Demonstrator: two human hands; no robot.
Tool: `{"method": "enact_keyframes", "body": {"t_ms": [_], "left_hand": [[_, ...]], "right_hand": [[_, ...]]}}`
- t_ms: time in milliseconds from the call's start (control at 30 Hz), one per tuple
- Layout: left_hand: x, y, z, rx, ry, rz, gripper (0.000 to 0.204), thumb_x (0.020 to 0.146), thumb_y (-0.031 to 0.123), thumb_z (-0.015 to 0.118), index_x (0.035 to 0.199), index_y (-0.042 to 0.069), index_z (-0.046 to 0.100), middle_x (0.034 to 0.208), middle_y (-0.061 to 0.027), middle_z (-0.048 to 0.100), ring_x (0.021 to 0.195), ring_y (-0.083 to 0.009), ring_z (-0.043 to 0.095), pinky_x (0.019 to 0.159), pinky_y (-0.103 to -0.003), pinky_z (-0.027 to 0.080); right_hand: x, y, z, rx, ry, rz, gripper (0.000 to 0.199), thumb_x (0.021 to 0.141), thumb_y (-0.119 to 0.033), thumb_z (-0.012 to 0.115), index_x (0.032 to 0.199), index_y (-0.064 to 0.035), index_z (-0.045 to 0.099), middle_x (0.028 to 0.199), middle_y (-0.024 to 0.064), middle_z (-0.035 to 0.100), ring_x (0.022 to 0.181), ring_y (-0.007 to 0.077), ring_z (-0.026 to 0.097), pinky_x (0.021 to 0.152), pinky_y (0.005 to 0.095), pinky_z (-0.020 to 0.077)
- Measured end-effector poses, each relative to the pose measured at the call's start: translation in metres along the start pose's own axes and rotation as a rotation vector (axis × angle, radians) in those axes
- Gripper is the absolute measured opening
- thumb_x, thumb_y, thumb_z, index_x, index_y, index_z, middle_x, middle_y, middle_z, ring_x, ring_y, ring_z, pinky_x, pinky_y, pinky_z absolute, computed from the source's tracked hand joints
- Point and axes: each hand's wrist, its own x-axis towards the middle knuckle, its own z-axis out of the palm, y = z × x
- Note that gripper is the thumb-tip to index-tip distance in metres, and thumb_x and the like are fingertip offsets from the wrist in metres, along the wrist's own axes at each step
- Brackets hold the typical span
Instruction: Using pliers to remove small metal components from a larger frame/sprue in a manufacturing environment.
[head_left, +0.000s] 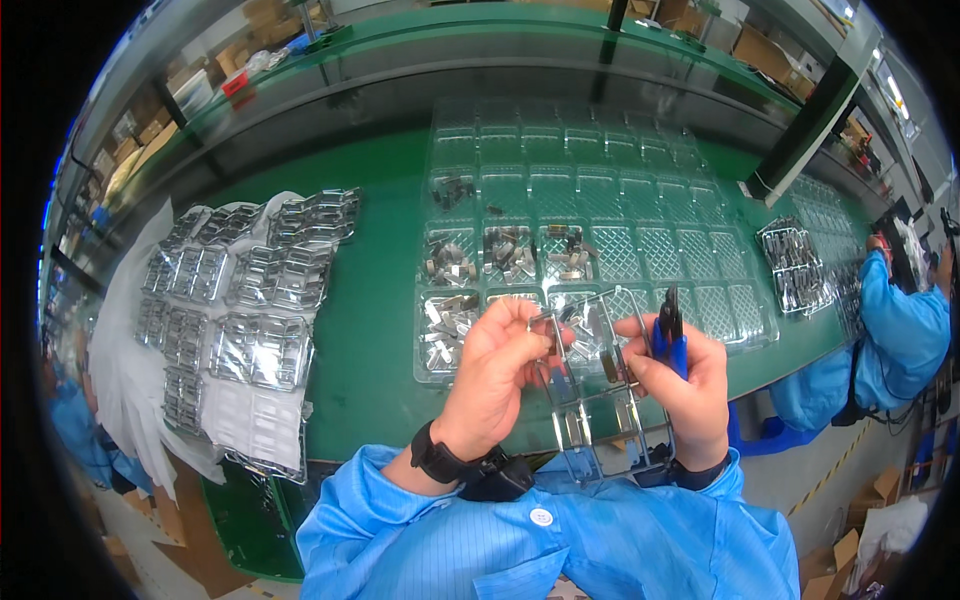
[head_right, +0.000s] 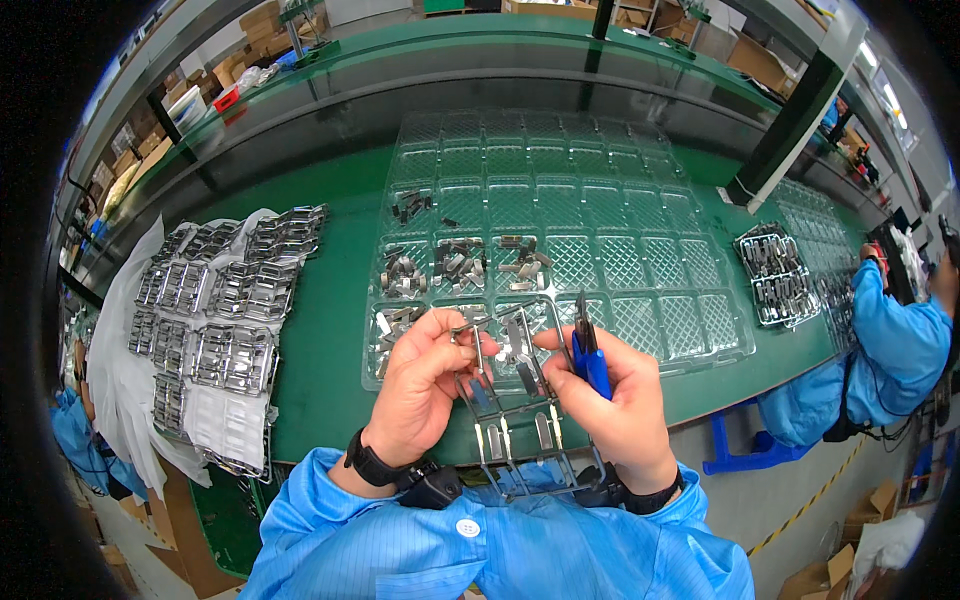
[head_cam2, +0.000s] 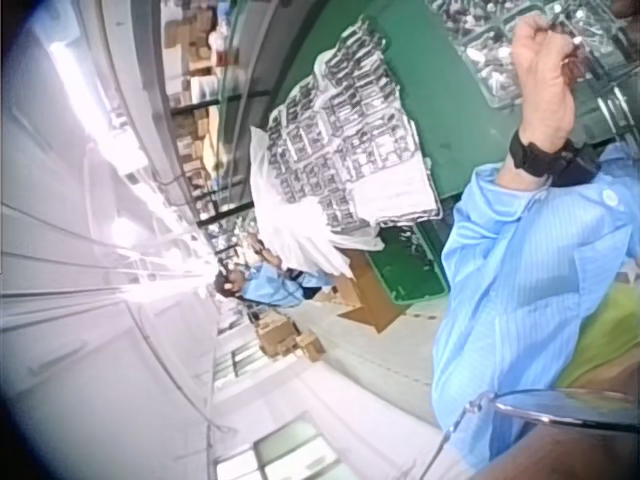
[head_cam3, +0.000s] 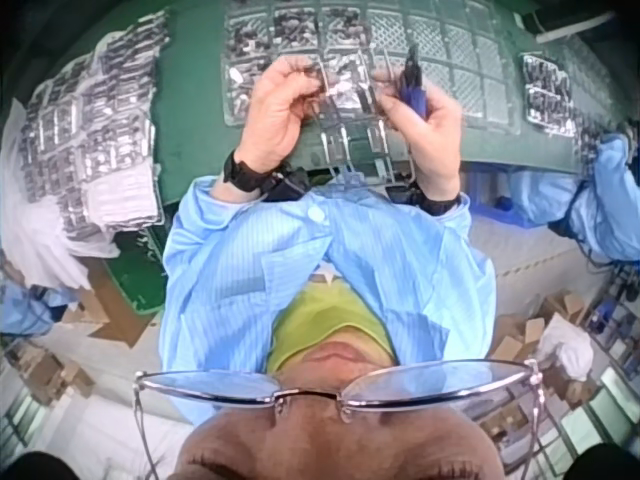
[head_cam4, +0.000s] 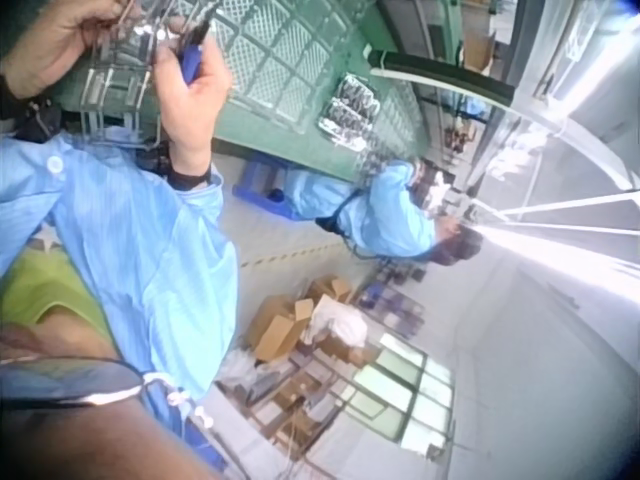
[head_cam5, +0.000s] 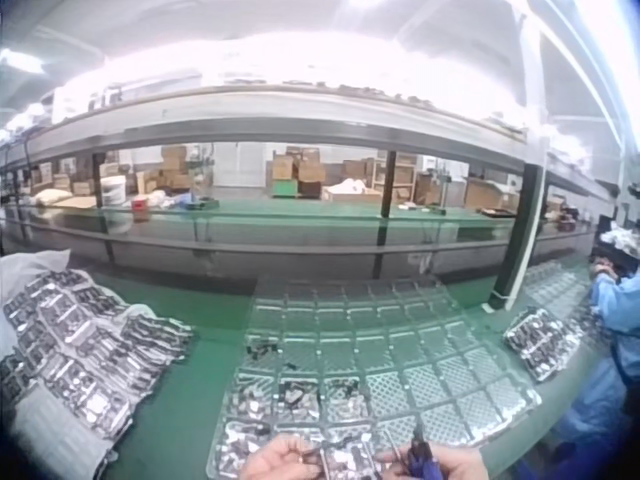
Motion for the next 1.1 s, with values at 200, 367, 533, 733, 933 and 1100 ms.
{"method": "enact_keyframes", "body": {"t_ms": [200,367,533,733,933,1100], "left_hand": [[-0.002,0.000,0.003,0.044,-0.072,-0.053,0.013,0.088,0.017,0.058,0.095,0.006,0.057,0.082,-0.0004,0.059,0.066,-0.0043,0.049,0.062,-0.019,0.040],[-0.009,-0.003,0.004,0.234,-0.067,0.099,0.012,0.091,0.018,0.058,0.091,0.007,0.057,0.076,0.0026,0.055,0.060,-0.0014,0.039,0.055,-0.016,0.031],[-0.010,0.006,0.000,0.043,-0.045,0.058,0.010,0.090,0.017,0.058,0.086,0.008,0.057,0.074,0.0034,0.055,0.058,0.0000,0.038,0.051,-0.015,0.029],[-0.011,0.006,0.003,-0.012,-0.047,0.010,0.014,0.091,0.019,0.058,0.081,0.008,0.056,0.073,0.0035,0.055,0.057,-0.0004,0.038,0.050,-0.016,0.027],[-0.012,0.006,0.002,-0.002,-0.050,0.008,0.015,0.091,0.019,0.058,0.080,0.008,0.055,0.072,0.0031,0.054,0.056,-0.0013,0.038,0.050,-0.017,0.026],[-0.013,0.005,0.001,-0.034,-0.065,0.008,0.012,0.090,0.016,0.058,0.082,0.007,0.058,0.072,0.0031,0.055,0.057,0.0012,0.041,0.049,-0.013,0.030]], "right_hand": [[0.011,0.004,0.000,0.057,0.120,-0.077,0.023,0.079,0.000,0.059,0.101,0.0039,0.061,0.078,0.0018,0.061,0.067,0.0048,0.053,0.061,0.0191,0.0420],[0.016,0.007,-0.001,0.019,0.139,-0.112,0.025,0.081,-0.002,0.060,0.105,0.0029,0.059,0.078,0.0013,0.060,0.066,0.0036,0.052,0.057,0.0187,0.0399],[0.020,0.031,-0.013,-0.653,0.186,-0.422,0.029,0.077,-0.006,0.064,0.105,0.0013,0.057,0.079,0.0088,0.059,0.066,0.0172,0.058,0.059,0.0282,0.0449],[0.008,0.035,0.006,-0.790,-0.117,-0.533,0.039,0.068,-0.009,0.070,0.104,-0.0022,0.056,0.083,0.0134,0.058,0.074,0.0309,0.058,0.061,0.0382,0.0467],[0.011,0.030,0.013,-0.759,-0.116,-0.576,0.043,0.068,-0.008,0.072,0.108,-0.0026,0.057,0.085,0.0136,0.060,0.072,0.0323,0.060,0.060,0.0389,0.0483],[0.009,0.027,0.012,-0.773,-0.150,-0.522,0.044,0.069,-0.008,0.072,0.110,-0.0026,0.057,0.087,0.0145,0.062,0.074,0.0315,0.062,0.061,0.0380,0.0498]]}}
